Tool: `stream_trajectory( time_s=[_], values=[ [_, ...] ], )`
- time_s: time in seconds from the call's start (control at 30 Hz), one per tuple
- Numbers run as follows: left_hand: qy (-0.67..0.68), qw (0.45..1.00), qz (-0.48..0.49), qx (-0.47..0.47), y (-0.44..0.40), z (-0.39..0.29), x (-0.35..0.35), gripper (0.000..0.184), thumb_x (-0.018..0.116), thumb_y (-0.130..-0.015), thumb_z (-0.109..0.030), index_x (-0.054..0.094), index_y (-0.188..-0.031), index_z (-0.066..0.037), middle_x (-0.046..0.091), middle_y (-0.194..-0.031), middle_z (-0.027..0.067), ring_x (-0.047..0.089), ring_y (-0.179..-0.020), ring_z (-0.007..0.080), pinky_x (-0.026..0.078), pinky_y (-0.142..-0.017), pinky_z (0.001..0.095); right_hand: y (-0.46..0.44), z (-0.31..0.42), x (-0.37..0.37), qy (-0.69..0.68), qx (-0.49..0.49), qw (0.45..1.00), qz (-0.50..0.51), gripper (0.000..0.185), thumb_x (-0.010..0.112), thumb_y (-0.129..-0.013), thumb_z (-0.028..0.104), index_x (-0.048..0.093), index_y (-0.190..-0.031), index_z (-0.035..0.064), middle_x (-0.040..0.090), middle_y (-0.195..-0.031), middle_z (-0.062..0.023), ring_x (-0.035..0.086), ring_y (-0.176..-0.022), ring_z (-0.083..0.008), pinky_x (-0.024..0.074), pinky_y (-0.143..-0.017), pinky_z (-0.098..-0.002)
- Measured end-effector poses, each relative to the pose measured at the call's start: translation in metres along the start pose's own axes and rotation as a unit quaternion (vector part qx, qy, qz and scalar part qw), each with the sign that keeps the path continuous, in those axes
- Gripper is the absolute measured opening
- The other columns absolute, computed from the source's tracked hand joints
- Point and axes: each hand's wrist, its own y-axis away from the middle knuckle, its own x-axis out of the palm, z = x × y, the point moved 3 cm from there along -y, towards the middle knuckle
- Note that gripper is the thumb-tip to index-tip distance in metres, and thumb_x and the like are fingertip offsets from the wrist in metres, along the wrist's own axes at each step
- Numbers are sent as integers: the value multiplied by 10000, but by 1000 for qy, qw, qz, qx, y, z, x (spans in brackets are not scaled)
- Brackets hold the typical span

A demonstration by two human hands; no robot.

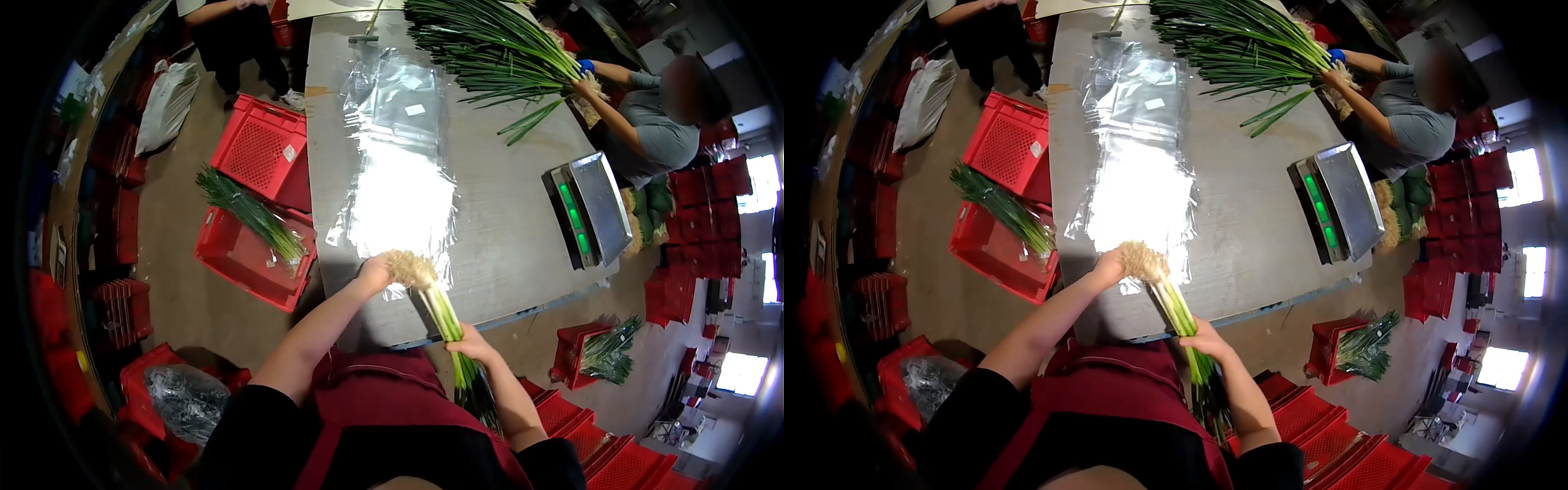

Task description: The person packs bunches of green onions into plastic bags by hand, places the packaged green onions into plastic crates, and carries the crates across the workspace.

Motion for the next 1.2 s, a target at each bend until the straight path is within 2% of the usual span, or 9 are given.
stream_trajectory(
  time_s=[0.13, 0.3, 0.43, 0.57, 0.6, 0.63, 1.0, 1.1, 1.2],
  values=[
    [-133, 954, 230, 136, 2, 14, -1, 66, 586, -695, -140, 590, -674, -77, 547, -782, 120, 548, -757, 277, 439, -668, 344, 14, -42, 13, 91, 65, 991, -72, 489, 660, -589, 116, 506, -1042, 17, 585, -886, -108, 557, -808, -216, 441, -746, -307],
    [-208, 936, 277, 59, -7, 27, 7, 101, 486, -754, -65, 581, -788, -72, 551, -845, 126, 554, -787, 272, 443, -690, 325, 47, -22, 10, 68, 55, 984, -154, 481, 655, -581, 135, 513, -1028, 25, 582, -849, -119, 561, -791, -232, 443, -742, -319],
    [-111, 981, 143, 68, -1, -25, -6, 124, 528, -746, -130, 567, -854, -83, 594, -824, 138, 580, -737, 313, 461, -668, 336, 54, 14, 23, -25, -63, 994, -90, 485, 651, -583, 97, 503, -1037, 13, 558, -869, -62, 512, -801, -155, 423, -746, -279],
    [394, 909, 133, -28, 4, -26, -11, 104, 484, -764, -55, 559, -835, -49, 569, -861, 89, 546, -811, 307, 460, -706, 340, 32, -8, 32, -36, 6, 998, -56, 504, 644, -587, 72, 491, -1063, 13, 545, -890, -50, 492, -824, -142, 408, -768, -267],
    [90, 990, 100, 44, 5, -45, -27, 123, 479, -738, -20, 560, -830, -28, 555, -865, 93, 531, -831, 289, 453, -719, 341, 30, -14, 29, -22, 31, 996, -76, 503, 638, -590, 68, 490, -1067, 13, 546, -889, -52, 493, -825, -140, 408, -765, -266],
    [-223, 967, 53, 108, 4, -57, -38, 145, 474, -712, 15, 561, -825, -7, 541, -868, 97, 516, -852, 271, 445, -731, 342, 29, -7, 29, -18, 24, 997, -74, 503, 638, -590, 68, 490, -1067, 13, 546, -889, -52, 493, -825, -140, 408, -765, -266],
    [-197, 960, 112, 163, 31, -64, -45, 322, 527, -647, 49, 531, -969, 50, 378, -1180, 125, 473, -954, 297, 409, -826, 382, 23, 21, 44, -55, -20, 998, 15, 453, 640, -590, 69, 503, -1016, -2, 556, -837, -55, 512, -765, -162, 432, -714, -279],
    [-130, 976, 112, 131, 26, -67, -49, 396, 499, -674, 70, 477, -1069, 57, 360, -1190, 152, 488, -947, 326, 436, -810, 381, 9, 26, 28, 69, 13, 987, -145, 499, 675, -580, 132, 501, -1037, 33, 591, -841, -125, 568, -786, -223, 452, -724, -309],
    [-214, 945, -25, 247, 30, -89, -39, 556, 430, -697, 88, 374, -1236, -37, 401, -1192, 160, 518, -943, 305, 466, -757, 347, 9, 49, 37, 212, 52, 961, -172, 508, 673, -588, 172, 495, -1048, 48, 593, -846, -169, 581, -806, -262, 457, -727, -330]
  ],
)
